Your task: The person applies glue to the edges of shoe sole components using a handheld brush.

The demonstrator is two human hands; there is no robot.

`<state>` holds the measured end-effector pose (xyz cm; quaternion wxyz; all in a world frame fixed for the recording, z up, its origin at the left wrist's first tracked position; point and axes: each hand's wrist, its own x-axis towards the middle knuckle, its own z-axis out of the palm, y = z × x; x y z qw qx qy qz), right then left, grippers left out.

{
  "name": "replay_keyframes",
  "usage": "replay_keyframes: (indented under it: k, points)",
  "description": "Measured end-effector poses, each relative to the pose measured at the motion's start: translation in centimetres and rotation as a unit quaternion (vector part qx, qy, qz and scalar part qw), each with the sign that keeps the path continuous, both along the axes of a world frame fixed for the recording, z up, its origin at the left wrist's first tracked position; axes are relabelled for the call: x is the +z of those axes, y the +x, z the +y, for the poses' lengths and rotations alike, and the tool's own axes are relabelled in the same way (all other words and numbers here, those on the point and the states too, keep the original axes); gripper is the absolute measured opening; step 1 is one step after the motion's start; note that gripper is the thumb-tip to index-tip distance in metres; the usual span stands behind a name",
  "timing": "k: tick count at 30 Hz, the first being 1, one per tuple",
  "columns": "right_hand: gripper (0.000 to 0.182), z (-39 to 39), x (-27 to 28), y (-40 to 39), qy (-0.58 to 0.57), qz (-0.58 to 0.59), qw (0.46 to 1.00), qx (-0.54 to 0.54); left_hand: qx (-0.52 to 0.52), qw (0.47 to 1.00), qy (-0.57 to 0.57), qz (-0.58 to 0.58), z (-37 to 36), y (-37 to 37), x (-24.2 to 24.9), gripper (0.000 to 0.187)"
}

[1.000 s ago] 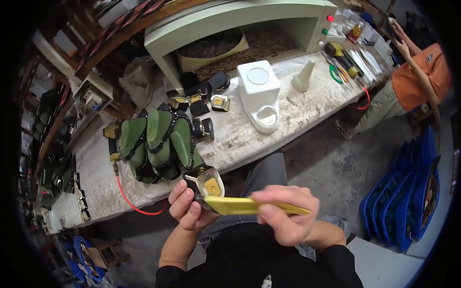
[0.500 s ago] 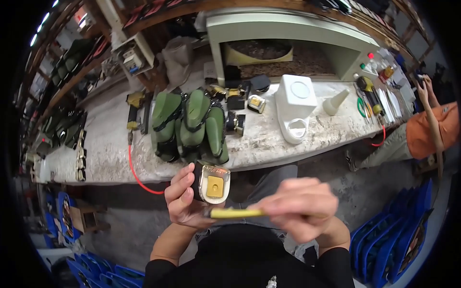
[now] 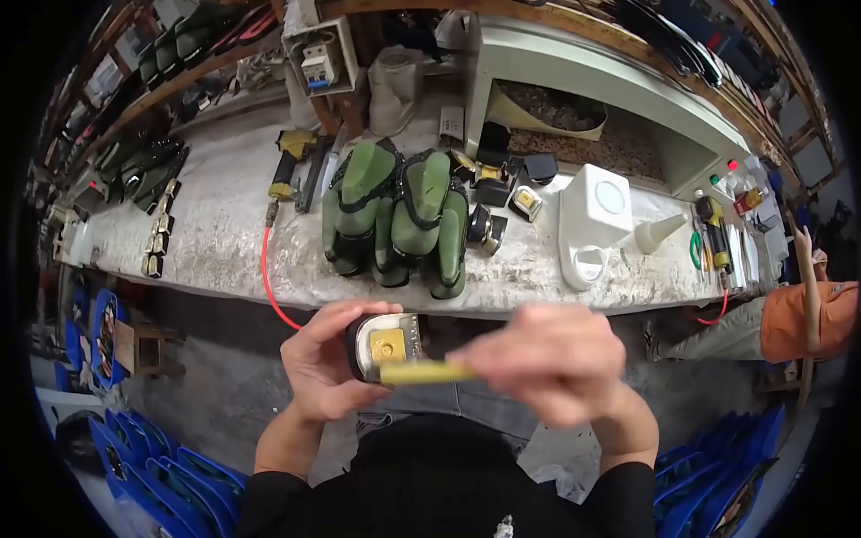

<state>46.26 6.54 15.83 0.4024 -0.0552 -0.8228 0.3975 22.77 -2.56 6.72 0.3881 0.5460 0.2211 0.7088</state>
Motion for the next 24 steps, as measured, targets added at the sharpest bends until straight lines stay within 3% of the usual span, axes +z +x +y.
replay_keyframes:
  k: [5,10,15,20,24]
  points:
    - [0.023,-1.7,0.3,-1.0,-0.084,0.036,0.993,0.074,-0.052,0.996,-0.068,-0.018,-1.3,-2.0,0.1,0.082]
    - [0.024,-1.3,0.0,-2.1,-0.079,0.007,0.988,0.131,-0.133,0.977,-0.144,-0.09,-2.3,-3.2,-0.3,0.082]
    - [0.022,-0.5,-0.7,-4.0,-0.071,-0.01,0.99,0.119,-0.105,0.963,-0.219,-0.117,-2.7,-3.4,-0.9,0.091]
    - [0.021,0.8,-0.2,-4.5,0.005,-0.018,0.99,0.141,-0.133,0.952,-0.239,-0.136,-3.3,-4.6,-1.5,0.089]
    - [0.02,0.0,0.5,-4.8,-0.001,-0.03,0.988,0.149,-0.121,0.956,-0.229,-0.139,-3.4,-5.7,-1.9,0.088]
